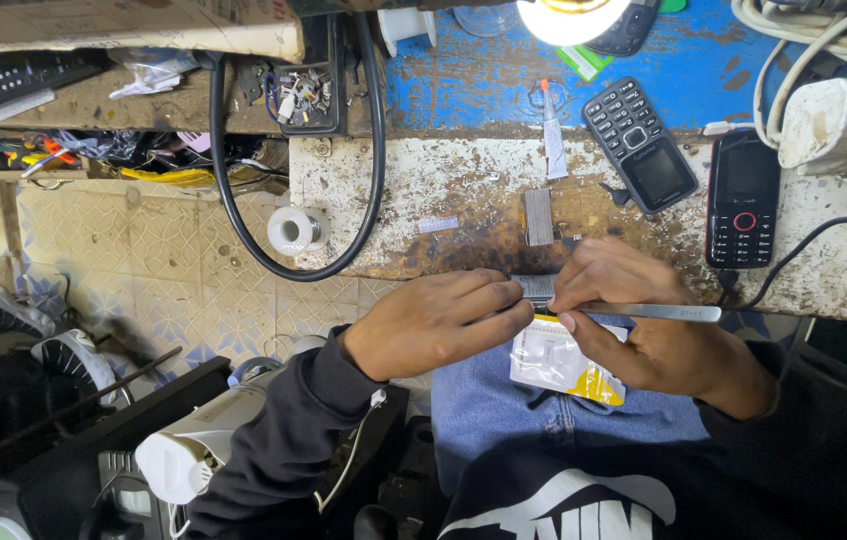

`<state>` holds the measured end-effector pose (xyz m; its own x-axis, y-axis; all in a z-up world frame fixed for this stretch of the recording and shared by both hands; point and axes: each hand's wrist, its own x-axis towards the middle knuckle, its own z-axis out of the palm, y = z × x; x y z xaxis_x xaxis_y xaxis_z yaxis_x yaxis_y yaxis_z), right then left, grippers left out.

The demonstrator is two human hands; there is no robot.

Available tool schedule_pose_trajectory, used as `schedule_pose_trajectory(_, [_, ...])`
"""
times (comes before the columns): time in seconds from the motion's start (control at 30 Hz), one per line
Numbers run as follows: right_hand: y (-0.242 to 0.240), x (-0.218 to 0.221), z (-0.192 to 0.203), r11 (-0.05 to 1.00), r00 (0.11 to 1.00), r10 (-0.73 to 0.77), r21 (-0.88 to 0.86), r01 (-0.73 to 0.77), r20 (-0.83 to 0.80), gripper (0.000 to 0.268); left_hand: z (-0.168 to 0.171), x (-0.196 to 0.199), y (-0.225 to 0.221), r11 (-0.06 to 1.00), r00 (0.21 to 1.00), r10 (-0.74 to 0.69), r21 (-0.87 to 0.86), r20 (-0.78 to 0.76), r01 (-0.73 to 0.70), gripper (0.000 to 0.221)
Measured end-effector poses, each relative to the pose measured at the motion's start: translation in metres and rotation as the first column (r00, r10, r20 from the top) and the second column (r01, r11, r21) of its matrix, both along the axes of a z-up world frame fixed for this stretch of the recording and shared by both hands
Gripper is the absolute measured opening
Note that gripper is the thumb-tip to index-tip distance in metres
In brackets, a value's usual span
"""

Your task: The person uses a soldering iron and tweezers to work on the internal components of a mobile phone. They use the tweezers to hold small parts in place while applying heat with the soldering iron to the assembly on a workbench.

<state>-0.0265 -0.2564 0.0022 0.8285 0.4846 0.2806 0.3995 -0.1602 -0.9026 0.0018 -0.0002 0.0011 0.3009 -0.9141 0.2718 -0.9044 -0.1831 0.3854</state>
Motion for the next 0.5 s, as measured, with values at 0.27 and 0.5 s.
schedule_pose_trajectory(0.27, [-0.006,-0.009,0.001,0.984,0.987,-0.133,0.105,0.142,-0.093,0.017,0.001,0.000,0.000,1.000,1.000,0.005,-0.002,0.019,-0.005,0.016])
schedule_pose_trajectory(0.5, [-0.035,-0.025,0.016,0.872,0.872,-0.490,-0.041,0.488,-0.026,0.043,0.000,-0.001,0.000,1.000,1.000,0.001,-0.009,0.025,-0.001,0.016])
